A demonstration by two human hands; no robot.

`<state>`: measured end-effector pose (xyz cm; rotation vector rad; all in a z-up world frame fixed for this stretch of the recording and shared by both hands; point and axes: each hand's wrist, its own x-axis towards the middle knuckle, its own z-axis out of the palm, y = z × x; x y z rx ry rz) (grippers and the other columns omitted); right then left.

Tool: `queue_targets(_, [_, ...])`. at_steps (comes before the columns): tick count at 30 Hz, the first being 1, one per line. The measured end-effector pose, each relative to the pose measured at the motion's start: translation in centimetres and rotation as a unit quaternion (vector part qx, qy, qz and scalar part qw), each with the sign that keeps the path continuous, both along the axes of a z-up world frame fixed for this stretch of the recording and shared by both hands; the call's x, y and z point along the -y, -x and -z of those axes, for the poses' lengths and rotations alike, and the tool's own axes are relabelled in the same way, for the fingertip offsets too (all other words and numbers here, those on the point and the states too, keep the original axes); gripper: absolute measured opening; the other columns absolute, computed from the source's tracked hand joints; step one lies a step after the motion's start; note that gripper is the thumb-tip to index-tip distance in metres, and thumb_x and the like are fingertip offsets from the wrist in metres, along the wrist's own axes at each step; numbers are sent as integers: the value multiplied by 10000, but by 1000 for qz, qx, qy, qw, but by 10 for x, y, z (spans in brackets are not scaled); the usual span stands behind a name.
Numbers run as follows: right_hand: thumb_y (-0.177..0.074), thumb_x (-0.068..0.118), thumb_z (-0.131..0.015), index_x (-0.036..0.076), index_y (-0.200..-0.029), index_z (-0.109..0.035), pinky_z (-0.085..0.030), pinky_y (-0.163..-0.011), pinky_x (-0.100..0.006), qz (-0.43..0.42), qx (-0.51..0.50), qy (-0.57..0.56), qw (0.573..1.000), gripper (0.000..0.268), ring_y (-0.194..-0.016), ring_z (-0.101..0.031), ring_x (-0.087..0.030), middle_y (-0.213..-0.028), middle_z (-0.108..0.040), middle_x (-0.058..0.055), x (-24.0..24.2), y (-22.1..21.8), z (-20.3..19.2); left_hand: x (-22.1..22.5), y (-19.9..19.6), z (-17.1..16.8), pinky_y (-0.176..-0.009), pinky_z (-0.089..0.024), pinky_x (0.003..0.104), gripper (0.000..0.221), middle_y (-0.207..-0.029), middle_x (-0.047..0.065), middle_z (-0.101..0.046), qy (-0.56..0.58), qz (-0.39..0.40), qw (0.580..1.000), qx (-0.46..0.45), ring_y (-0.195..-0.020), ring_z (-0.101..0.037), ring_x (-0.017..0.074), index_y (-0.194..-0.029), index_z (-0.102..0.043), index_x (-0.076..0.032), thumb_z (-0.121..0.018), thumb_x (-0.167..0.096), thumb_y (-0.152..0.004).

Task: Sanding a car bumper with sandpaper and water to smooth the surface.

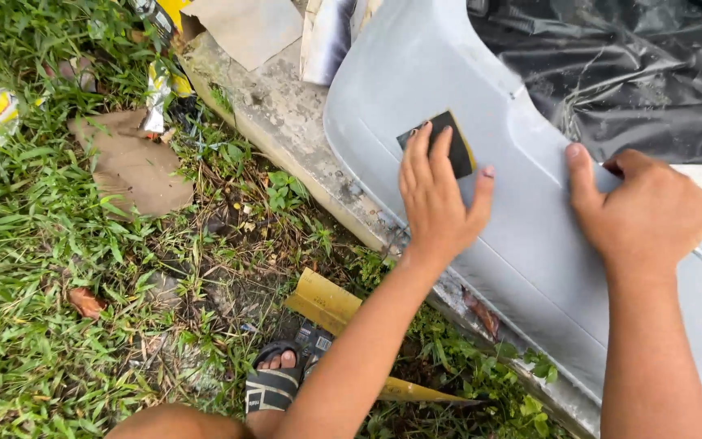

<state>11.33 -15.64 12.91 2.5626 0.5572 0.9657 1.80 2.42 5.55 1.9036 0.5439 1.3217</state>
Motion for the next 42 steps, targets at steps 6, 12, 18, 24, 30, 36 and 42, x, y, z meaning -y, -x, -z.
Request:
queue_targets(6, [-1239, 799, -420, 241, -883, -669, -428, -531, -383, 7, -25, -13, 1000, 707, -674, -703, -311, -708, -662, -27, -2, 5, -2, -53, -50, -10, -1280, -1, 643, 690, -1734, 195, -63, 49, 13, 990, -129, -1625, -17, 411, -1644, -114, -76, -219, -463, -1082])
queue_targets(12, [-1208, 792, -402, 250, -901, -703, -396, -510, -380, 36, -55, -28, 997, 691, -628, -677, -305, -664, -638, -13, -6, 0, 0, -155, -116, -32, -1210, -64, 672, 639, -1700, 69, -269, 110, 28, 971, -211, -1577, -219, 316, -1615, -244, -225, -125, -460, -1033])
queue_targets(18, [-1194, 786, -384, 261, -946, -742, -412, -498, -373, 46, -60, -40, 996, 683, -616, -689, -293, -666, -664, -10, -10, 0, -3, -102, -86, -31, -1227, -89, 666, 610, -1696, 91, -300, 90, -20, 983, -156, -1580, -248, 338, -1619, -249, -208, -124, -429, -1064])
queue_targets(24, [-1201, 794, -441, 288, -892, -701, -355, -493, -330, 16, -6, -38, 999, 648, -593, -635, -218, -666, -610, 44, 1, 0, 8, 2, -20, -3, -1239, -88, 684, 569, -1710, 232, -181, 24, -3, 994, -103, -1604, -147, 443, -1626, -245, -102, -272, -311, -1097])
queue_targets(30, [-1233, 820, -407, 274, -883, -676, -358, -498, -337, 20, -12, -22, 999, 703, -597, -639, -232, -672, -602, 33, 3, -5, 6, -95, -94, -25, -1209, -103, 703, 595, -1726, 137, -200, 58, -27, 982, -176, -1599, -193, 381, -1638, -184, -202, -179, -409, -1079])
queue_targets(36, [-1188, 831, -343, 275, -924, -749, -432, -503, -368, 47, -67, -35, 996, 737, -612, -700, -290, -643, -665, -13, -8, 1, -5, -100, -81, -24, -1232, -10, 659, 619, -1719, 89, -226, 101, -9, 979, -179, -1596, -184, 330, -1631, -180, -231, -95, -457, -1061])
queue_targets(42, [-1187, 829, -408, 282, -857, -703, -414, -484, -336, 16, -13, -18, 1000, 703, -610, -685, -241, -641, -632, 13, 1, 3, 2, 17, -14, 8, -1284, -18, 645, 595, -1726, 213, -77, 38, 5, 991, -126, -1614, -67, 420, -1640, -131, -108, -199, -352, -1102])
